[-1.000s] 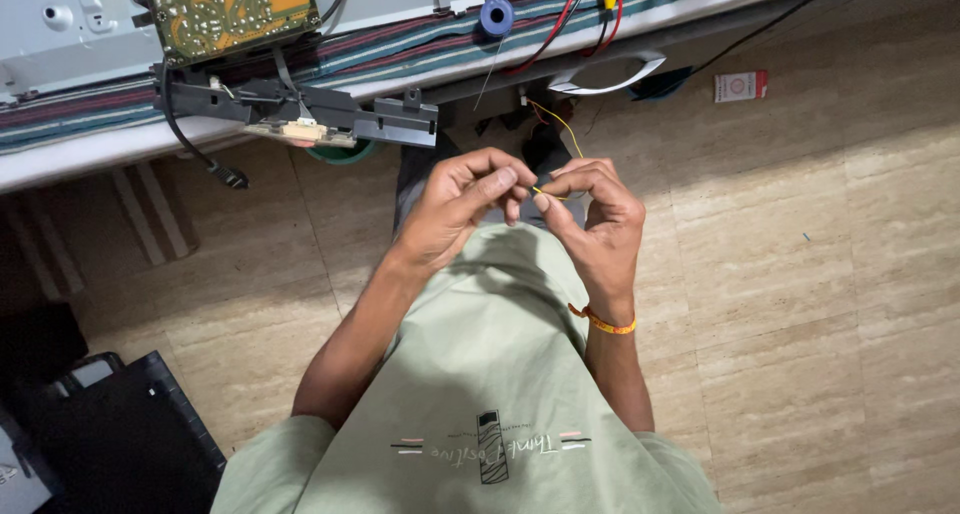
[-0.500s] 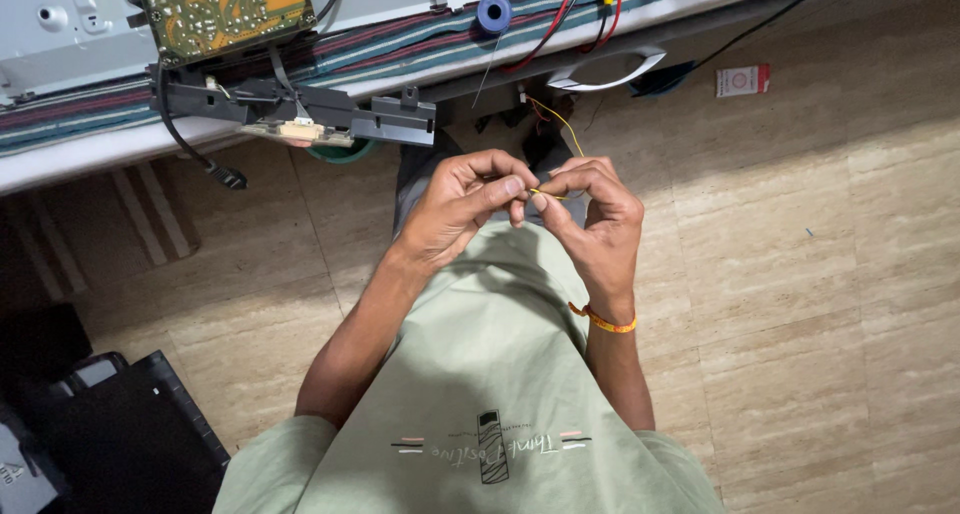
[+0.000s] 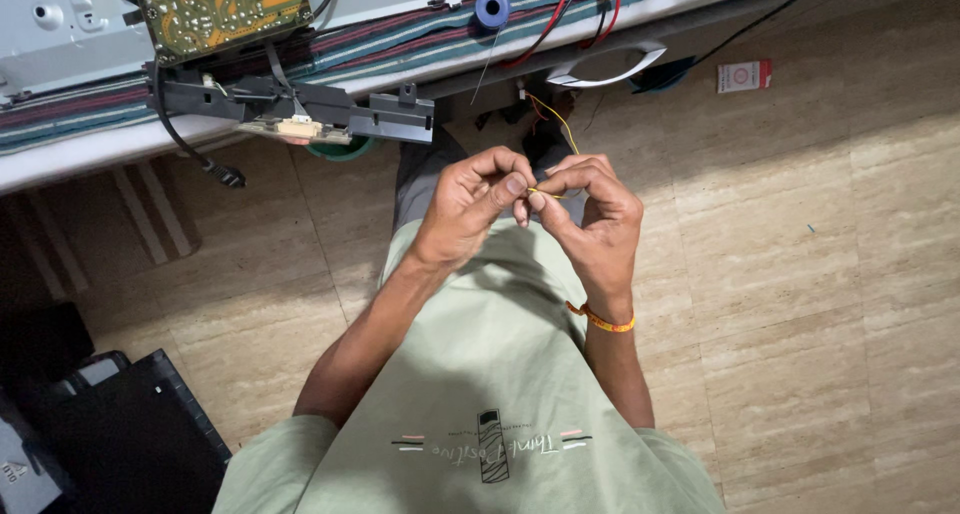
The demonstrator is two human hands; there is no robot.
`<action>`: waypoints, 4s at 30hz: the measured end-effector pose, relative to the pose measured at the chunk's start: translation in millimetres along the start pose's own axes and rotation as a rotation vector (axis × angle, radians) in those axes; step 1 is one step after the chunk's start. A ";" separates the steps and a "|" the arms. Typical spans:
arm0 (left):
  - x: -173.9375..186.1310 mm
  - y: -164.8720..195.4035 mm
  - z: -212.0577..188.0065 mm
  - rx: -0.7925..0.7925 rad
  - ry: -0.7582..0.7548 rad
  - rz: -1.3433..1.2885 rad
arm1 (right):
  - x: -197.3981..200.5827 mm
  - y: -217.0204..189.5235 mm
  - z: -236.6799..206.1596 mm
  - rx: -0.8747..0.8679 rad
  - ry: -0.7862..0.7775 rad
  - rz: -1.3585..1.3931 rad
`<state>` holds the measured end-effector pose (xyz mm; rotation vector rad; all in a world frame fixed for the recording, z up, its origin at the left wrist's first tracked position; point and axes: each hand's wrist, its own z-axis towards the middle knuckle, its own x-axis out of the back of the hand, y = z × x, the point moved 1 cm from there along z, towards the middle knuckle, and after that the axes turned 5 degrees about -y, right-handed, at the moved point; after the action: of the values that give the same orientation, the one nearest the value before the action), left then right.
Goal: The person sits at a repair bench, picks up a soldering iron and a small wire assembly, and solders wire connections. They strip and position the wires by hand, apply solder with the iron, and continue working the wire ends while holding the iron.
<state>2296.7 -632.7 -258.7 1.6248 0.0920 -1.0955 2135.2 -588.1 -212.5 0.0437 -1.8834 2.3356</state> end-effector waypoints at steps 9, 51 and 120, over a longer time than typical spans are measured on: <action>-15.0 20.2 -0.7 -0.108 0.168 0.630 | 3.6 -1.1 -0.9 -0.021 0.070 0.015; -9.0 28.0 2.7 0.026 0.017 0.285 | 3.8 1.8 -4.6 -0.019 0.053 0.037; 9.3 -8.6 13.2 -0.232 0.414 -0.079 | -26.1 34.0 -13.4 -0.267 -0.035 0.223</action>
<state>2289.2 -644.3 -270.6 1.6230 0.5396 -0.7607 2157.6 -584.4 -251.3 -0.1623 -2.3079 2.2012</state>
